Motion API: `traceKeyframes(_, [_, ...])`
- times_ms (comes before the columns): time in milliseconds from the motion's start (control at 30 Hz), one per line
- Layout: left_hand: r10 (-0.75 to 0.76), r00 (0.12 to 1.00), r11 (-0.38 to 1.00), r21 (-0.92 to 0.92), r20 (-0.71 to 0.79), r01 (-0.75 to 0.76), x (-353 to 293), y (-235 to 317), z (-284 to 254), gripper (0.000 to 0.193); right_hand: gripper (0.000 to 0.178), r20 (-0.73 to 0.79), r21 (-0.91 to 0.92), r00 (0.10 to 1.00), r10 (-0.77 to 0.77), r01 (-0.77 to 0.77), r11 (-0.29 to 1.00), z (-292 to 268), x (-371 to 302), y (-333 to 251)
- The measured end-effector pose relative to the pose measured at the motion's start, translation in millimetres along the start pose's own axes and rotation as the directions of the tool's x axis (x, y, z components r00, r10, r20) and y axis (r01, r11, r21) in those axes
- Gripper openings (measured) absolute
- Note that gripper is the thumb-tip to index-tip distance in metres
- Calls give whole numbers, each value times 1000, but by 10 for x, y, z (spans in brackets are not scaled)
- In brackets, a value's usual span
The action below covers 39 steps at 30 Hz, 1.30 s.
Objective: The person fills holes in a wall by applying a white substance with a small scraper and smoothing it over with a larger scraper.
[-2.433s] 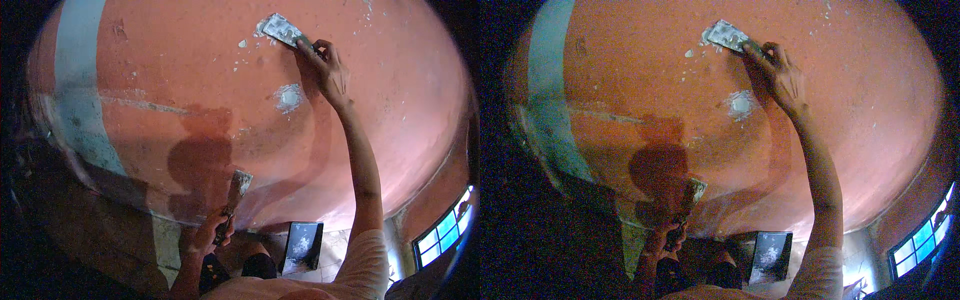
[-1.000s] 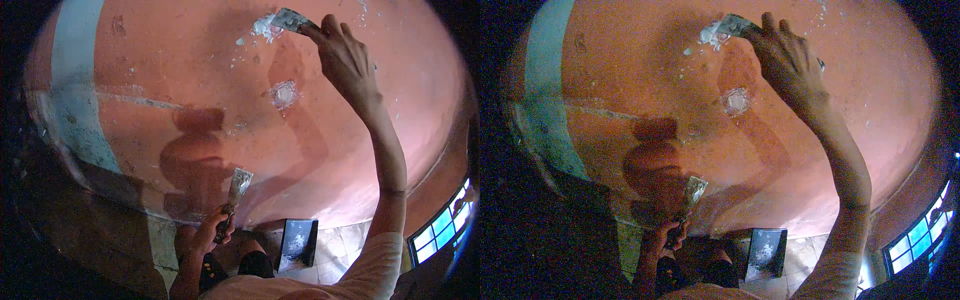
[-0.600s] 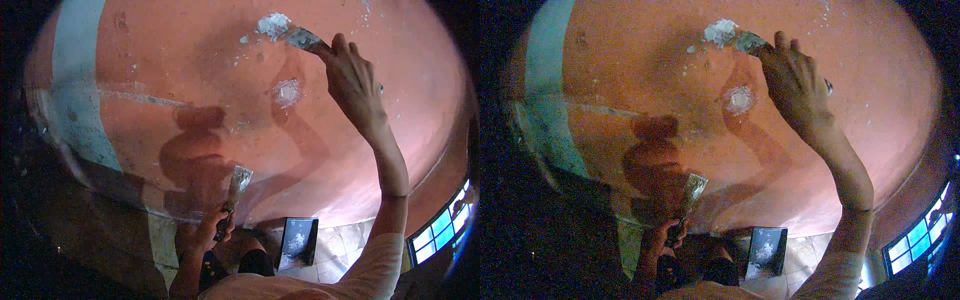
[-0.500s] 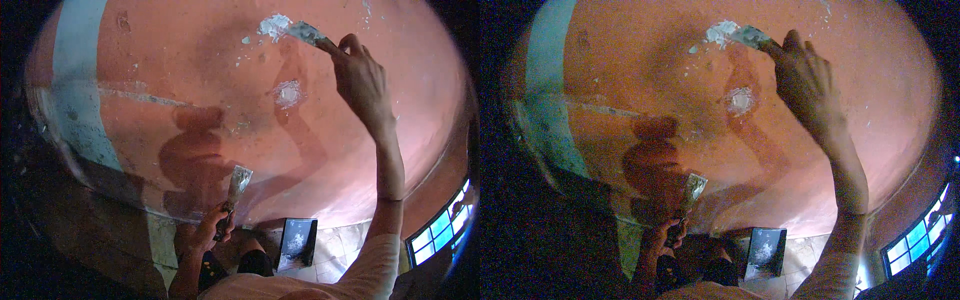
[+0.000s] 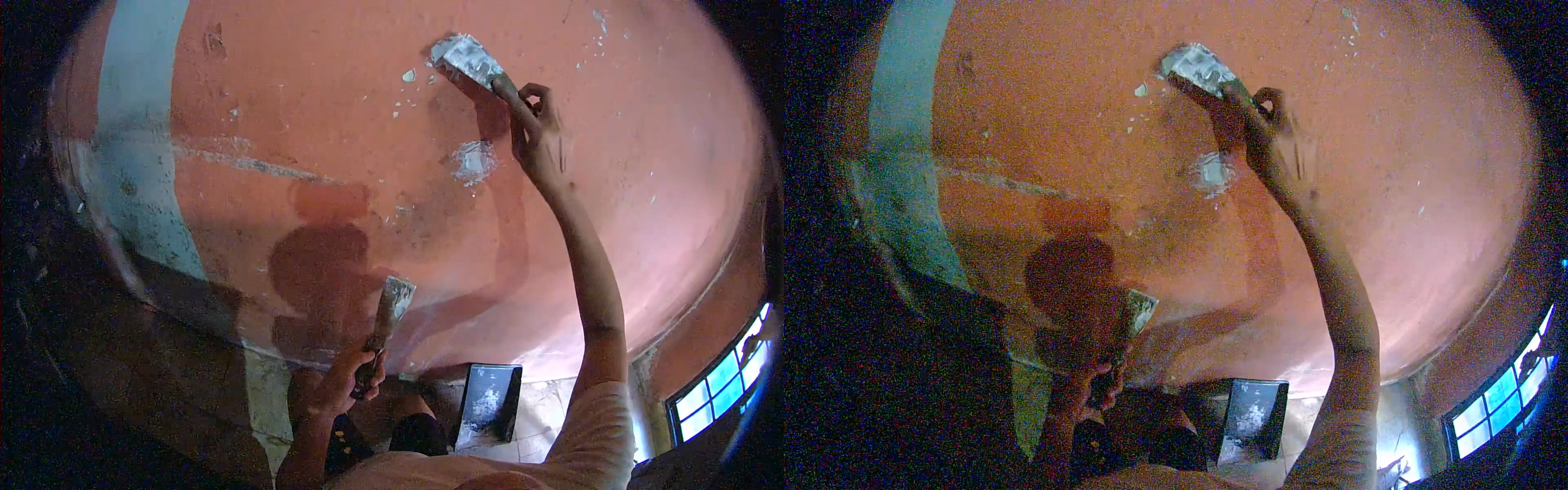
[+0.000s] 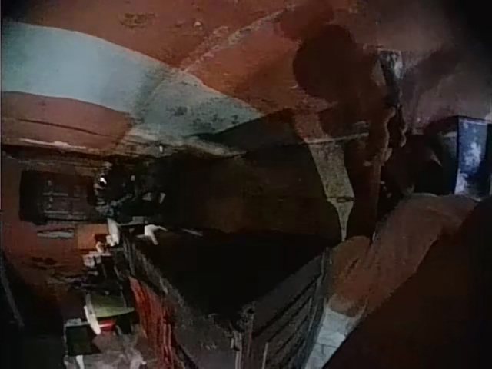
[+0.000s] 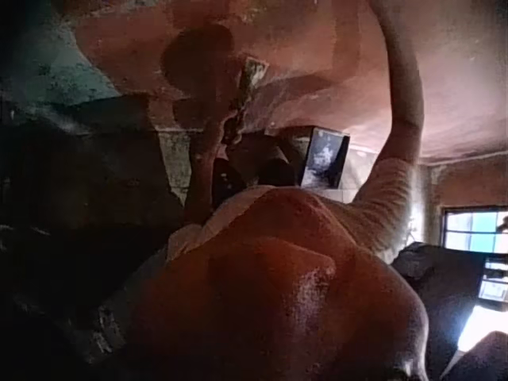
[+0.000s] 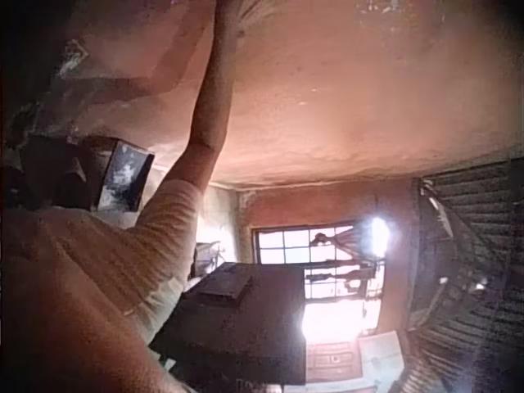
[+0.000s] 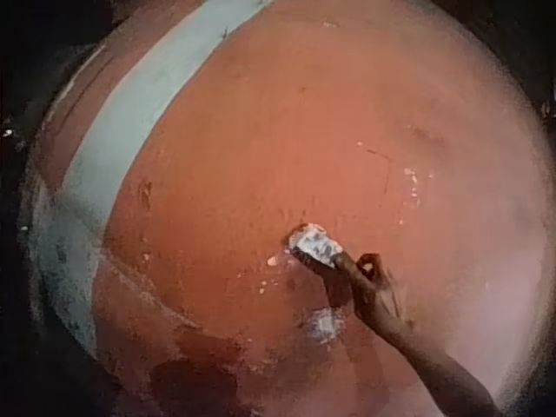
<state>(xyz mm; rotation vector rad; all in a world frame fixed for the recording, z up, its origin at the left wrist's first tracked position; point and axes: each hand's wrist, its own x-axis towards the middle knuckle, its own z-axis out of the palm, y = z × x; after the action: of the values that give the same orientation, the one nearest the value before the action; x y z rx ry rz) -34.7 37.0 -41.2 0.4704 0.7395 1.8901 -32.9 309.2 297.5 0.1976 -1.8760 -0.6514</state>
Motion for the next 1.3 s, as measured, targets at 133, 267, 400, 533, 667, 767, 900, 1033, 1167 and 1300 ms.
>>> traceKeyframes(133, [43, 999, 999, -24, 3, -43, -12, 41, 77, 24, 62, -11, -53, 1000, 24, -24, 998, 96, -9, 3])
traceKeyframes(267, [14, 1000, 1000, -18, 20, -13, -11, 18, 7, 25, 65, 39, -18, 997, 61, -61, 998, 120, -11, -63])
traceKeyframes(400, [-12, 999, 997, 76, -36, 14, -51, 93, 83, 27, 64, -6, 27, 999, 35, -35, 999, 202, -59, 16])
traceKeyframes(533, [-59, 991, 996, 58, -124, 67, -31, 110, 112, 28, 61, 20, -38, 997, 81, -80, 996, 70, -54, -83])
traceKeyframes(667, [21, 1000, 999, -38, 18, -21, 36, -18, -45, 27, 58, 46, -174, 997, 66, -58, 983, -63, -154, -116])
traceKeyframes(767, [-31, 999, 999, -7, -26, 31, 13, 15, -41, 27, 55, 144, -206, 974, 175, -143, 968, -362, -105, -329])
traceKeyframes(900, [-60, 998, 998, 32, 11, 59, -44, 77, 14, 24, 50, 129, -204, 990, 55, -27, 979, -421, 171, -408])
traceKeyframes(1033, [-48, 999, 999, 7, 19, 48, -13, 73, 60, 21, 45, 154, -250, 987, -35, 73, 966, -461, 451, -535])
traceKeyframes(1167, [-91, 996, 995, 37, -15, 91, -27, 88, 99, 23, 43, 164, -307, 984, -76, 124, 944, -397, 417, -477])
traceKeyframes(1300, [14, 997, 1000, 21, -80, -12, -78, 76, 117, 23, 44, 263, -323, 965, 4, 84, 943, -554, 249, -535])
